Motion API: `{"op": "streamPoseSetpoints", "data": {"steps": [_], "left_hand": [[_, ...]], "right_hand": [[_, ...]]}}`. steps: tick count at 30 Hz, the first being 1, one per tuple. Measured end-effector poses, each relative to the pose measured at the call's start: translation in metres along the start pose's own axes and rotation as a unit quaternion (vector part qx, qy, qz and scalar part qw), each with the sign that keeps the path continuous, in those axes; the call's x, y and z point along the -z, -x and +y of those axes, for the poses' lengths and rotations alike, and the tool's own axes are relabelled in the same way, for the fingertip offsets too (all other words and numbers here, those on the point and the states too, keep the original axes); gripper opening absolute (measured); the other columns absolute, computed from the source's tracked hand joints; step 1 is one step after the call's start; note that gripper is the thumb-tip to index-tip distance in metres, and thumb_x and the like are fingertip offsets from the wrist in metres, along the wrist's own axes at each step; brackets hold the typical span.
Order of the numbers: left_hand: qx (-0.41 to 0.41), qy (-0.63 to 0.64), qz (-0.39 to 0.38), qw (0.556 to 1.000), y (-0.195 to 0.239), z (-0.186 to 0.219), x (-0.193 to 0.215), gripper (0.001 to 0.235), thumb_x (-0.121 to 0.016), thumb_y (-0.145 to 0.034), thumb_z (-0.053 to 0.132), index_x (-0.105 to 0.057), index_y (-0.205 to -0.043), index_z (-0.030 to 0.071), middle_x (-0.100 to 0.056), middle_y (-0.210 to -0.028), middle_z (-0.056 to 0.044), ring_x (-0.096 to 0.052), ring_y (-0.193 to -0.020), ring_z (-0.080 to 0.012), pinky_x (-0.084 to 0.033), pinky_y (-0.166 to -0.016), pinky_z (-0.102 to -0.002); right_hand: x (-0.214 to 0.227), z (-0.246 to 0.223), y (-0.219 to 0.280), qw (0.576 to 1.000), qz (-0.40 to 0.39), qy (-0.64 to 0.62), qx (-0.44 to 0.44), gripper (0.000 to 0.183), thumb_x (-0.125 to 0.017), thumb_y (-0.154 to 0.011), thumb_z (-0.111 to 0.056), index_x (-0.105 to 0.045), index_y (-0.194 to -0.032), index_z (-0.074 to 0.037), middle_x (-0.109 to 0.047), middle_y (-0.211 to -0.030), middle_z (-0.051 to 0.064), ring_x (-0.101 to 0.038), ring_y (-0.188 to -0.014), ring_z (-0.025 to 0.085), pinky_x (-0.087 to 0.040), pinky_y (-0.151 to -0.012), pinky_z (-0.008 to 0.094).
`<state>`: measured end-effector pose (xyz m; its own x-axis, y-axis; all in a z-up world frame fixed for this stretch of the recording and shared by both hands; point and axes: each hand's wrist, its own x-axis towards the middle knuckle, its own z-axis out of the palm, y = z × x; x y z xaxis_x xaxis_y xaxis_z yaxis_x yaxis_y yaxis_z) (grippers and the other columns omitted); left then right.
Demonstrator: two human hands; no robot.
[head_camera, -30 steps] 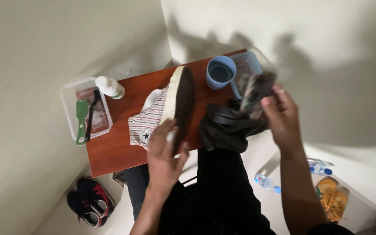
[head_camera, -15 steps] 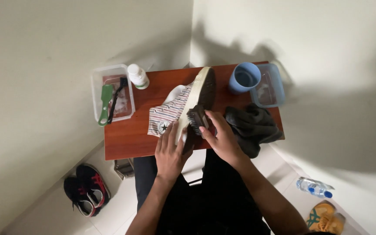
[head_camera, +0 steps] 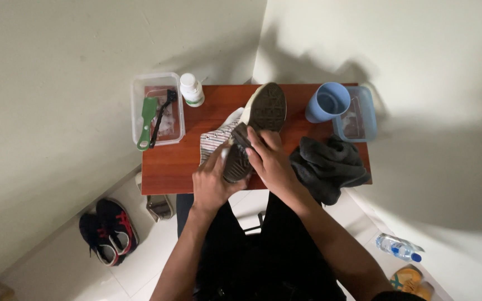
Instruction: The person cleans the sole of a white sneaker using a grey cloth and a brush. They wipe the bottom of the shoe with the cloth, then use the brush to scrub the tread pattern, and finally wipe it again with the cloth.
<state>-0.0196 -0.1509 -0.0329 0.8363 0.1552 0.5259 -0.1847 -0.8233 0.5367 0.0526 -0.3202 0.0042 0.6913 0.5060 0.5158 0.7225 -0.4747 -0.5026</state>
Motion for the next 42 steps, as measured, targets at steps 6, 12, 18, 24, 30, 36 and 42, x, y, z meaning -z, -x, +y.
{"op": "streamPoseSetpoints", "data": {"steps": [6, 12, 18, 24, 30, 36, 42], "left_hand": [[0.037, 0.011, -0.021, 0.999, 0.004, -0.012, -0.003, 0.08, -0.081, -0.06, 0.061, -0.069, -0.127, 0.021, -0.074, -0.124, 0.0, -0.076, -0.097, -0.0277, -0.061, -0.076, -0.039], [0.044, 0.019, -0.018, 0.999, -0.001, -0.006, 0.001, 0.079, -0.083, -0.059, 0.059, -0.07, -0.126, 0.021, -0.075, -0.123, -0.001, -0.076, -0.096, -0.0281, -0.062, -0.075, -0.04], [0.027, -0.137, -0.004, 0.99, -0.01, 0.007, 0.012, 0.08, -0.08, -0.051, 0.062, -0.071, -0.122, 0.026, -0.075, -0.119, 0.006, -0.076, -0.086, -0.0197, -0.061, -0.069, -0.034], [0.077, -0.203, -0.041, 0.975, -0.009, 0.03, 0.013, 0.081, -0.078, -0.053, 0.057, -0.068, -0.126, 0.023, -0.071, -0.12, 0.004, -0.075, -0.074, -0.0243, -0.06, -0.055, -0.04], [0.07, -0.17, -0.038, 0.982, -0.009, 0.013, 0.007, 0.087, -0.081, -0.049, 0.061, -0.071, -0.125, 0.02, -0.075, -0.11, 0.001, -0.075, -0.088, -0.0257, -0.06, -0.082, -0.038], [0.062, -0.155, -0.06, 0.984, -0.009, 0.014, 0.009, 0.088, -0.085, -0.049, 0.056, -0.069, -0.126, 0.016, -0.075, -0.118, -0.002, -0.074, -0.104, -0.0217, -0.041, -0.114, -0.042], [0.072, -0.135, -0.083, 0.985, -0.023, 0.027, 0.031, 0.09, -0.088, -0.054, 0.052, -0.067, -0.129, 0.008, -0.059, -0.148, -0.01, -0.055, -0.135, -0.0302, -0.039, -0.111, -0.049]], "right_hand": [[0.019, 0.004, 0.019, 0.994, -0.092, 0.015, -0.056, 0.053, -0.058, -0.101, -0.019, -0.049, -0.151, -0.003, -0.054, -0.113, 0.018, -0.058, -0.104, 0.037, -0.053, -0.086, 0.043], [0.018, 0.0, 0.001, 0.99, -0.117, -0.01, -0.078, 0.054, -0.053, -0.104, -0.024, -0.045, -0.154, -0.005, -0.053, -0.114, 0.019, -0.058, -0.105, 0.038, -0.053, -0.087, 0.043], [-0.01, -0.006, -0.015, 0.994, -0.09, 0.044, -0.042, 0.052, -0.055, -0.103, -0.021, -0.047, -0.151, -0.004, -0.054, -0.104, 0.015, -0.061, -0.093, 0.031, -0.055, -0.076, 0.038], [-0.001, -0.006, -0.001, 0.994, -0.093, 0.033, -0.044, 0.055, -0.054, -0.103, -0.019, -0.042, -0.154, -0.003, -0.057, -0.1, 0.016, -0.062, -0.092, 0.031, -0.055, -0.075, 0.038], [0.025, -0.015, 0.025, 0.988, -0.125, 0.026, -0.082, 0.057, -0.057, -0.101, -0.022, -0.044, -0.154, -0.005, -0.061, -0.105, 0.02, -0.064, -0.099, 0.034, -0.057, -0.079, 0.04], [0.001, -0.023, -0.025, 0.992, -0.1, 0.012, -0.07, 0.05, -0.052, -0.106, -0.023, -0.047, -0.151, -0.001, -0.061, -0.107, 0.019, -0.063, -0.1, 0.033, -0.056, -0.081, 0.04], [0.006, -0.023, -0.023, 0.991, -0.11, 0.031, -0.075, 0.051, -0.054, -0.104, -0.024, -0.048, -0.15, -0.001, -0.061, -0.104, 0.02, -0.064, -0.099, 0.036, -0.057, -0.079, 0.042]]}}
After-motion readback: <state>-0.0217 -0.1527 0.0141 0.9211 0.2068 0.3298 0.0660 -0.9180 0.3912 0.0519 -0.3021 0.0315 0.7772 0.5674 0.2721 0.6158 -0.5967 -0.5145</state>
